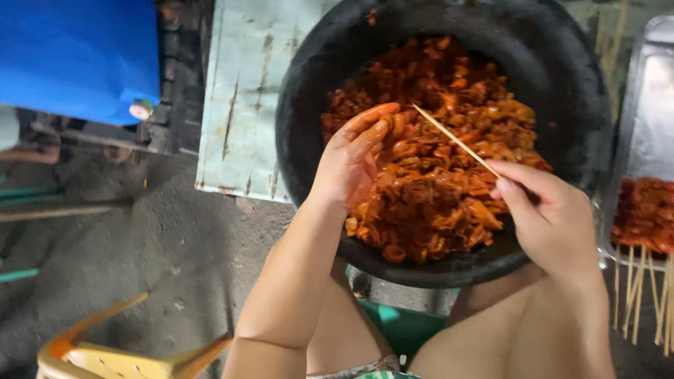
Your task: The person skewers pieces of marinated food from a large black bowl onto wooden sticks by hand and places the finished skewers onto a metal tray.
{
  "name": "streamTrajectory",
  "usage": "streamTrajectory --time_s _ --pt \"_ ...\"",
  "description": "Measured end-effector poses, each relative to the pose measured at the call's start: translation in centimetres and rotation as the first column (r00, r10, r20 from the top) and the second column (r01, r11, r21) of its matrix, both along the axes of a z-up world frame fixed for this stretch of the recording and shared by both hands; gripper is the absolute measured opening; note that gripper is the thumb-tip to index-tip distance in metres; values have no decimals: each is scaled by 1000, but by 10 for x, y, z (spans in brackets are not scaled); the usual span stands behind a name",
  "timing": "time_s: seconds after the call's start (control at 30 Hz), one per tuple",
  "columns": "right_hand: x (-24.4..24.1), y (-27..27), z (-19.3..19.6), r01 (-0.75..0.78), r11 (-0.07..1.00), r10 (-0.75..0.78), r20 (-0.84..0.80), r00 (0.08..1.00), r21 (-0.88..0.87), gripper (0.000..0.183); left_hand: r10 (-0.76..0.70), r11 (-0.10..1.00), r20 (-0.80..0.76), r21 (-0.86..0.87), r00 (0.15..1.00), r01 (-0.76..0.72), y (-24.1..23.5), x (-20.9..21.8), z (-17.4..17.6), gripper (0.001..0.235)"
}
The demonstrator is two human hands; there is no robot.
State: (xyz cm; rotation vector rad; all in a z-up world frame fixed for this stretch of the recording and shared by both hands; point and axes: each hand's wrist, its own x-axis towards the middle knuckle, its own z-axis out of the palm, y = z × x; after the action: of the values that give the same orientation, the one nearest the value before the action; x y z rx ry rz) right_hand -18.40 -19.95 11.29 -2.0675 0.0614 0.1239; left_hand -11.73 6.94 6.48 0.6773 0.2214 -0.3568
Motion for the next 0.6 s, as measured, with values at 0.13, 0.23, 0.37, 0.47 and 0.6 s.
streamTrajectory --time_s 0.13,0.23,0.37,0.47,0.6 --pt "-7 12 3 -13 992 10 -29 1000 -123 27 37 999 49 8 998 -38 13 -1 -11 24" --pt "-3 17 3 -23 985 17 -34 999 -171 27 36 997 137 -68 990 -27 16 6 -13 14" --pt "-5 19 -1 -29 990 27 -12 1000 -141 27 61 998 32 32 998 -62 17 6 -17 15" --pt "-6 21 -2 -34 993 35 6 999 -110 26 73 995 57 59 996 -76 14 4 -19 15" --pt "-5 26 -1 -26 990 28 19 999 -140 27 96 976 204 175 974 -133 6 4 -19 13"
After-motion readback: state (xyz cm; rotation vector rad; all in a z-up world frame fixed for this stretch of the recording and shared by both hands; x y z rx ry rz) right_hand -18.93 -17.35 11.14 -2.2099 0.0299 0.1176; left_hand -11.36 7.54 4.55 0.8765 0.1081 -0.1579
